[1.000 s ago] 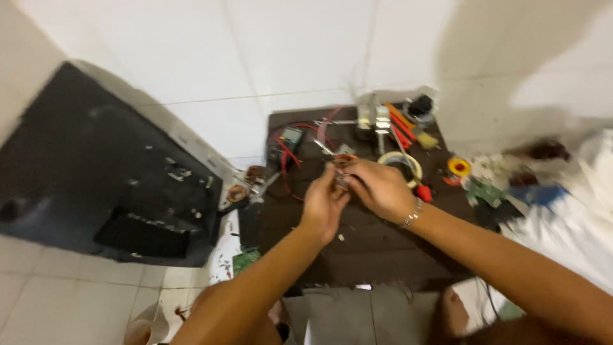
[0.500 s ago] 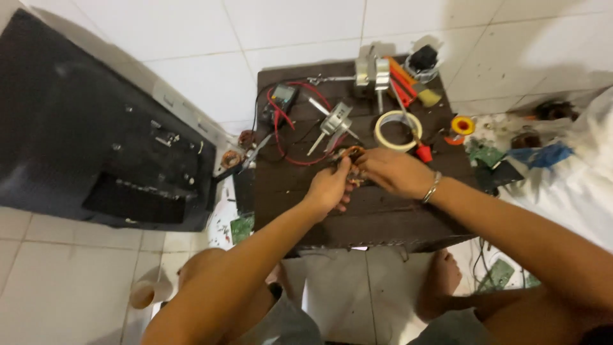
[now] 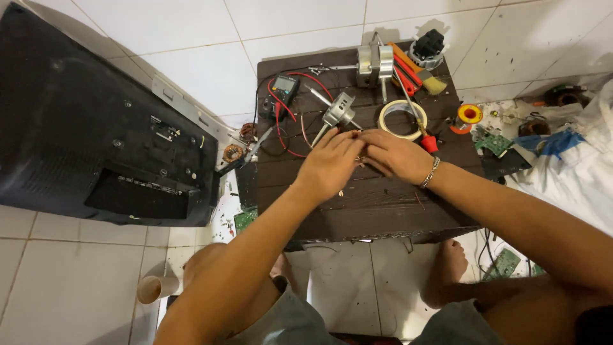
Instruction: Disassembling a motor to inspect and repair the stator by manipulating wires and applying tape.
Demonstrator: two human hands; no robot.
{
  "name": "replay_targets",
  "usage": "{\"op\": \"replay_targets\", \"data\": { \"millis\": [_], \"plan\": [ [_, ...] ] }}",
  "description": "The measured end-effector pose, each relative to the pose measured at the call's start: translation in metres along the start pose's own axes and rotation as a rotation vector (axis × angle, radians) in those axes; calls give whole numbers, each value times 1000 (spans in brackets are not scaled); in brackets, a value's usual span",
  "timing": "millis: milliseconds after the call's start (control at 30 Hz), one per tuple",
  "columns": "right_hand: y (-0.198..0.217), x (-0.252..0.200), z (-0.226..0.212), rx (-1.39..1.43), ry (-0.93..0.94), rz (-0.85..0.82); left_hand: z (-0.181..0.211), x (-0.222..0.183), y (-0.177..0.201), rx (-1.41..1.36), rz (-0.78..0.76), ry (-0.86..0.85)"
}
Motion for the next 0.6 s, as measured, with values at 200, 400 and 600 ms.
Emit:
{"op": "replay_targets", "data": {
  "millis": [200, 400, 600],
  "plan": [
    [10, 2, 4, 38, -130, -33, -25, -24, -40, -38, -109, 47],
    [13, 3, 12, 45, -161, -114, -20, -17, -28, -101, -31, 64],
    [12, 11, 13, 1, -154, -110, -21, -17, -22, -76, 56, 65]
  ]
}}
Point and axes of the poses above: each hand's wrist, its own x-axis towards the middle knuckle, its own y-axis out of the back of the hand, z = x × y, the point moved 9 cm from there along x, towards the middle knuckle, and after that the axes turned 12 degrees about z, right-handed, at the moved point
